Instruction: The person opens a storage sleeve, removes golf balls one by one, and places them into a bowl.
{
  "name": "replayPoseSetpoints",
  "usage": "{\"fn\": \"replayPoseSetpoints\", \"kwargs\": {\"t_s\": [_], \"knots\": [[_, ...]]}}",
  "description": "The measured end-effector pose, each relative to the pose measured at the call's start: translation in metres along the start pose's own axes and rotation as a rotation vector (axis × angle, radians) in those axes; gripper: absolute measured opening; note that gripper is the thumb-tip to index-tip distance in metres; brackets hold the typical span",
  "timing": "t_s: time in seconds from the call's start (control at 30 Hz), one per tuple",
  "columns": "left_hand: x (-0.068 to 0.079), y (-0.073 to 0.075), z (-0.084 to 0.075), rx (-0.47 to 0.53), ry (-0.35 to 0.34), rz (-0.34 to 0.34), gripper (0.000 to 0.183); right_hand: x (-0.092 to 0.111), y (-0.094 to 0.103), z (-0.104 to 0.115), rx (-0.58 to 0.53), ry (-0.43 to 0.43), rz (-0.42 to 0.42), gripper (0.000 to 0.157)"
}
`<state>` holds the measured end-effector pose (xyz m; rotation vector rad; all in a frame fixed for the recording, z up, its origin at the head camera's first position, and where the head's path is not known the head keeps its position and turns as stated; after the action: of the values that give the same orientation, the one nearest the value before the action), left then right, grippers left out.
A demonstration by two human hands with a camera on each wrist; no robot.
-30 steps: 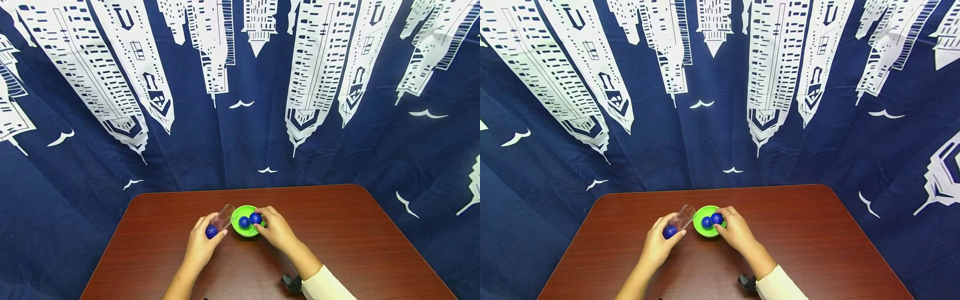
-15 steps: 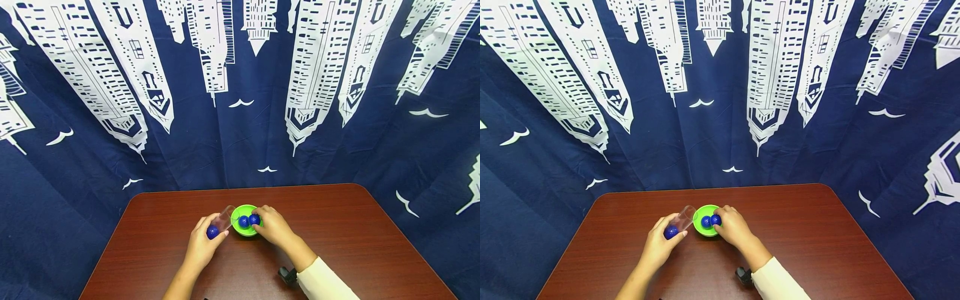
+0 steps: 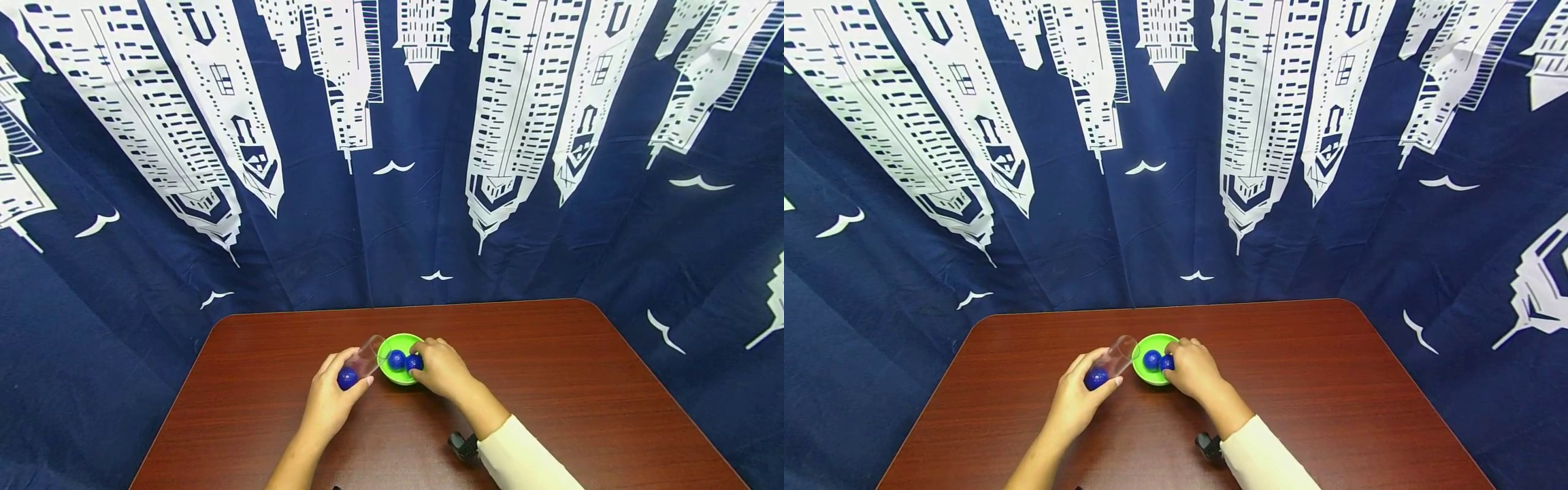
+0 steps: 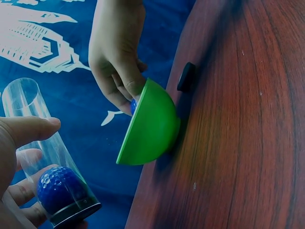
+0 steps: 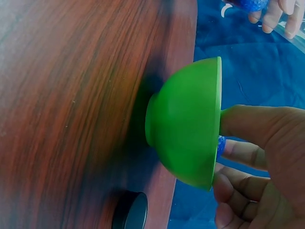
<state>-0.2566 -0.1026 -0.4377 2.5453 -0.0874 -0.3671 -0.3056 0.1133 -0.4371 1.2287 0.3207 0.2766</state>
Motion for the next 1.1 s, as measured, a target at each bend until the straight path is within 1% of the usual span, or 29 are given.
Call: {"fn": "replayPoseSetpoints", "kwargs": {"t_s": [0.2, 0.4, 0.8, 1.0, 1.1], "knots": [[0.0004, -0.0007, -0.0007, 0.008, -0.001, 0.006, 0.055, -0.0029, 0.0003, -0.0006, 0.032, -0.044, 0.043, 0.033], [0.0005, -0.0014, -0.0006, 0.005, 0.003, 0.006, 0.055, -0.0046, 0.0001, -0.0001, 0.033, -0.06, 0.067, 0.03], [0.0007, -0.001, -0.0011, 0.011, 0.009, 0.011, 0.054, -0.0052, -0.0023, -0.0012, 0.018, -0.082, 0.057, 0.031], [0.0004, -0.0009, -0.0009, 0.013, 0.013, 0.013, 0.055, -0.0028, -0.0028, -0.0031, 0.017, -0.086, 0.051, 0.036], [0.0006, -0.0013, -0.0006, 0.01, 0.016, 0.016, 0.055, -0.0015, -0.0019, -0.004, 0.007, -0.084, 0.041, 0.035]]}}
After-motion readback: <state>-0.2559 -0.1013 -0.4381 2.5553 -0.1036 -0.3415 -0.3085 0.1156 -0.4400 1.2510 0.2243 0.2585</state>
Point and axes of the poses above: each hand's wrist, its own x-axis away from the middle knuckle, its own y-axis out of the back of the hand, z = x × y, the point moved 5 cm from there along -x, towards the middle knuckle, and after that the axes turned 10 degrees about z, right-handed, at the moved point
